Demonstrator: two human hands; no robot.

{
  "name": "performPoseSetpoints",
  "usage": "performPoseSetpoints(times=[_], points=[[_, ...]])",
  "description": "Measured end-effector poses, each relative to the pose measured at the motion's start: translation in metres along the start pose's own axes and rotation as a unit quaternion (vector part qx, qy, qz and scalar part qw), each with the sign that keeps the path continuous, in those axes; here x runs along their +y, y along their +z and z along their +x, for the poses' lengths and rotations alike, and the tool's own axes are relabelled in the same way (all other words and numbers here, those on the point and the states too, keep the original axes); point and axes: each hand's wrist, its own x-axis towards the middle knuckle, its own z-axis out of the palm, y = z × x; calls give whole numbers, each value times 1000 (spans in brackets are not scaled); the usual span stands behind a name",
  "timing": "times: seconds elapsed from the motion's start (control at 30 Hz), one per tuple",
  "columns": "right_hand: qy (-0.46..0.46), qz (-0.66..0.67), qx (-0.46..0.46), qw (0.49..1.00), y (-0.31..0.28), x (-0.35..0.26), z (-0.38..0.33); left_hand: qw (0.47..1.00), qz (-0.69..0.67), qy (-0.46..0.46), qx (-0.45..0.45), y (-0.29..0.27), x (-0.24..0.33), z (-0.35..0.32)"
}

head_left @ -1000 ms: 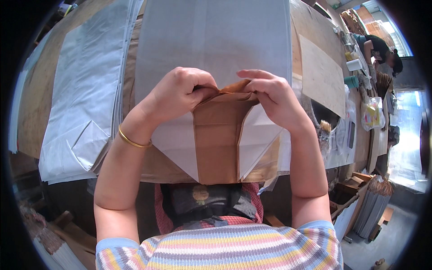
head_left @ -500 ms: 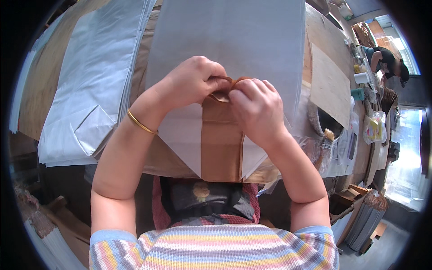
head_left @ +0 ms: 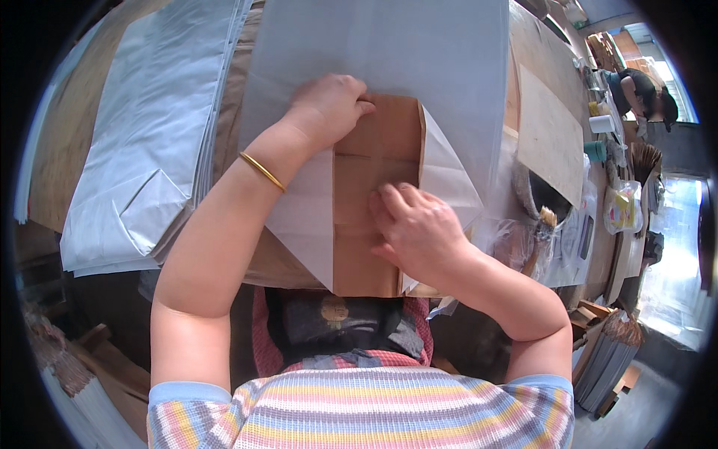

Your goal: The person assembles paper bags by applying paste to the edges of a flat paper sheet with a brush, then folding and pressing the sides to form a bag. The process is repeated for multiple bags.

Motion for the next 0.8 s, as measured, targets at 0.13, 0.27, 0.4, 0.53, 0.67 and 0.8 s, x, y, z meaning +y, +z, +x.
performPoseSetpoints(times=[0.13,0.27,0.4,0.53,0.67,0.8], points=[[87,-200,-182,959,-21,-11,-2,914,308,207,164,-2,34,-33],[76,-142,-328,931,-49,-4,37,899,274,249,-234,7,66,-106],[158,-116,-346,918,-29,2,63,843,430,-27,-323,21,84,-96],[258,-106,-248,928,-37,33,11,812,531,-21,-240,-28,43,-112],[279,-88,-158,943,-34,39,-15,884,382,-96,-253,-57,56,-94],[319,-70,-296,898,-43,35,17,816,551,161,-73,-32,60,-128]])
